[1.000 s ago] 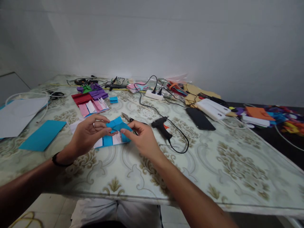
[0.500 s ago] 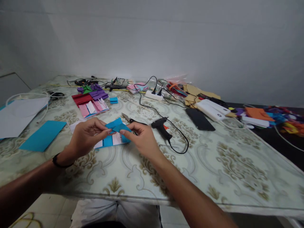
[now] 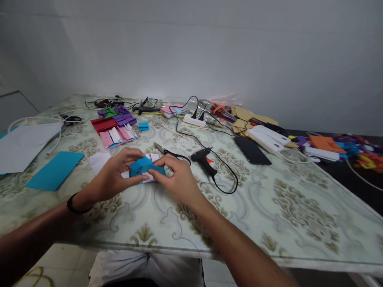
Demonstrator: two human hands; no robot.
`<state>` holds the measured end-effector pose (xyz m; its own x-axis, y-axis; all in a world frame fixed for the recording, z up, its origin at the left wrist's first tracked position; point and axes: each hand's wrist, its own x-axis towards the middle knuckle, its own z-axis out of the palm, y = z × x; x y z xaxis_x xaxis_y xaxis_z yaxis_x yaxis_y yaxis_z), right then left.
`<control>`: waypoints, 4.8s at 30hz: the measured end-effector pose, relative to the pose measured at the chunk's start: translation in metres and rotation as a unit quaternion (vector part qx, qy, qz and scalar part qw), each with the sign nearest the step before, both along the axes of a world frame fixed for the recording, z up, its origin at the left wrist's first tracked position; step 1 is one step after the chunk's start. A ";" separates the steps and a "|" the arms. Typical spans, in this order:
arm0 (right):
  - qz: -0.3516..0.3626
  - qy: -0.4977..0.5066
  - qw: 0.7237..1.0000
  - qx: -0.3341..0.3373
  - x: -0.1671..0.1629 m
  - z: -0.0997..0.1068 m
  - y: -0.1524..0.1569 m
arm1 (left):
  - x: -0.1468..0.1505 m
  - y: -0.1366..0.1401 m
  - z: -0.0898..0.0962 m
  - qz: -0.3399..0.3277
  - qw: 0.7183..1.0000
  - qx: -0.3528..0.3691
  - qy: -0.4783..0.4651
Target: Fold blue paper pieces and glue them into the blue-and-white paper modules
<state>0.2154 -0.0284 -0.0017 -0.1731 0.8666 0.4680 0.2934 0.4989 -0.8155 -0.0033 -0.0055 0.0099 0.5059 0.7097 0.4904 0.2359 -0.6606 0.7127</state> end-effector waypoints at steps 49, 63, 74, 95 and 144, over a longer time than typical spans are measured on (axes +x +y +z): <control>-0.022 0.008 0.999 -0.037 -0.001 0.004 -0.005 | 0.006 -0.006 0.006 0.020 0.983 -0.154 -0.100; 0.022 0.021 0.992 -0.125 0.006 0.003 0.002 | 0.005 0.003 0.003 -0.063 0.938 -0.327 -0.098; 0.066 0.134 0.978 -0.149 -0.002 0.001 0.000 | 0.006 -0.003 0.004 -0.074 0.945 -0.306 -0.090; 0.046 0.148 0.970 -0.189 -0.003 -0.007 0.006 | 0.007 0.001 -0.003 -0.040 0.960 -0.271 -0.061; 0.026 -0.125 0.981 0.144 0.000 -0.006 0.004 | 0.009 -0.001 -0.009 0.078 0.980 0.143 0.113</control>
<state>0.2156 -0.0245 -0.0077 -0.3539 0.6917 0.6295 0.4336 0.7177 -0.5449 0.0053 -0.0069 0.0007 0.5206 0.6377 0.5677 0.4813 -0.7684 0.4217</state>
